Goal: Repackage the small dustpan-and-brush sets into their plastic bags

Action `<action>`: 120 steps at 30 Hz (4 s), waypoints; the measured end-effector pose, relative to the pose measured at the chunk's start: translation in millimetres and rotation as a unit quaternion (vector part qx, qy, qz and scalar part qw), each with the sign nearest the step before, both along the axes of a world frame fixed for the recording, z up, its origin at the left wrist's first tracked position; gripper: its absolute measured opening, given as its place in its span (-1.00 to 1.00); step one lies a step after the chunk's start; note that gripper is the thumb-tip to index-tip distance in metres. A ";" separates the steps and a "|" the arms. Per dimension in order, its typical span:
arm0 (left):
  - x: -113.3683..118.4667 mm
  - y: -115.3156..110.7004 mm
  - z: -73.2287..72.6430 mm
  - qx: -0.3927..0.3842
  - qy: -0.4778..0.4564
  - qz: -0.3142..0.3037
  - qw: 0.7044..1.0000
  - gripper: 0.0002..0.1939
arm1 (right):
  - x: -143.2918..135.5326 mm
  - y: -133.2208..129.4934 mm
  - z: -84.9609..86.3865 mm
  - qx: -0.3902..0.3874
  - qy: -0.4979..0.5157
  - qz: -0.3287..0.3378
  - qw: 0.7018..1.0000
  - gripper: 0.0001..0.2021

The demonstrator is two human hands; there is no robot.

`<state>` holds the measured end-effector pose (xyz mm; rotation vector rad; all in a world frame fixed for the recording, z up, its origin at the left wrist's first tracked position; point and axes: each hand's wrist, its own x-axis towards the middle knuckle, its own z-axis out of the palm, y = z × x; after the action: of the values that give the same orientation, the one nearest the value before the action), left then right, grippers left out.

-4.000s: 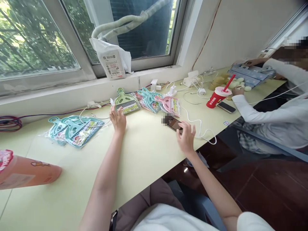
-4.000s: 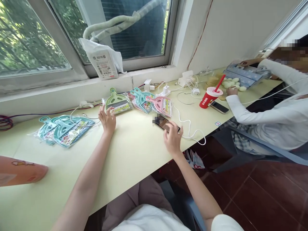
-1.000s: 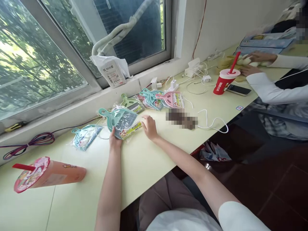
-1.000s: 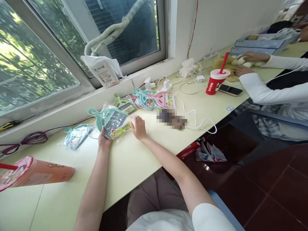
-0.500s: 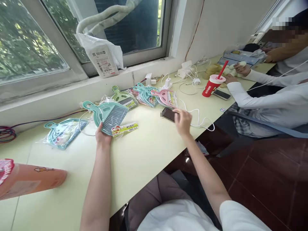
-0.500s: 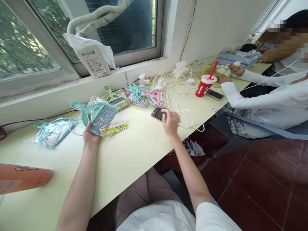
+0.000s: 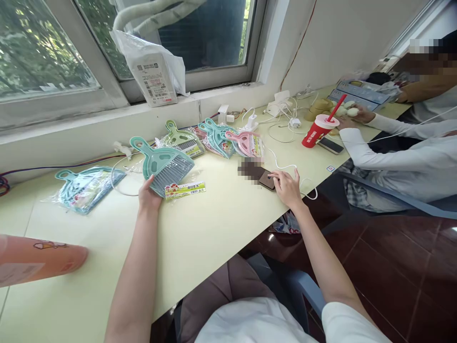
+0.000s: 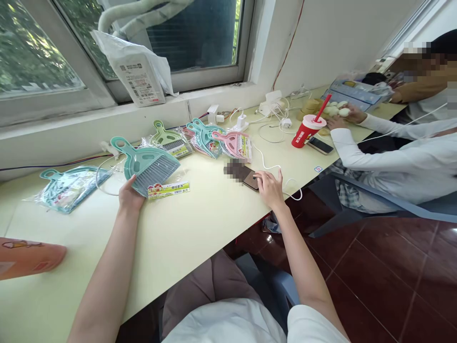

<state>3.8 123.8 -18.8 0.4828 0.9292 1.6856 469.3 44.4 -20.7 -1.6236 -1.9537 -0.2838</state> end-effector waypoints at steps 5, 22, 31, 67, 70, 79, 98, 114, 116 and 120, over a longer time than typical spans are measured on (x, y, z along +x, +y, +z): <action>-0.3 0.8 -2.3 0.003 0.002 -0.007 1.000 -0.69 | -6.6 -11.1 2.0 0.046 -0.005 -0.013 0.999 -0.76; -2.3 3.1 -7.0 0.015 0.028 -0.006 0.999 -0.62 | -5.4 -9.7 5.1 0.076 0.011 -0.027 0.997 -0.64; -2.0 2.2 -4.9 0.015 0.028 -0.015 0.999 -0.64 | -17.6 22.5 8.8 0.000 0.032 0.043 0.999 -0.71; -0.6 2.4 -3.7 -0.007 0.020 -0.003 1.000 -0.66 | -9.0 42.5 15.6 -0.063 -0.009 0.058 0.996 -0.72; -0.4 2.6 -3.7 -0.003 0.014 -0.004 1.000 -0.65 | -6.5 38.0 14.4 -0.065 -0.011 0.053 0.996 -0.74; -2.0 3.6 -8.0 0.011 0.013 -0.002 1.000 -0.67 | -10.7 33.9 14.0 -0.064 -0.018 0.051 0.997 -0.73; -6.5 -3.5 0.7 0.050 0.027 -0.001 0.998 -0.69 | -241.1 60.3 12.9 -0.177 0.122 0.315 0.924 -0.73; -18.9 -7.4 -3.0 0.112 -0.084 0.025 0.990 -0.60 | -250.0 95.4 -11.1 -0.164 0.091 0.182 0.965 -0.72; -17.9 -6.5 -2.7 0.106 -0.127 0.023 0.986 -0.57 | -249.5 96.3 -10.4 -0.158 0.087 0.178 0.967 -0.70; -15.3 -6.3 -0.2 0.087 -0.150 0.043 0.984 -0.54 | -248.7 93.5 -9.1 -0.120 0.088 0.183 0.972 -0.72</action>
<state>-11.5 117.6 -19.0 0.2939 0.5937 1.8661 220.6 137.8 -29.8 -1.3359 -2.1582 0.2413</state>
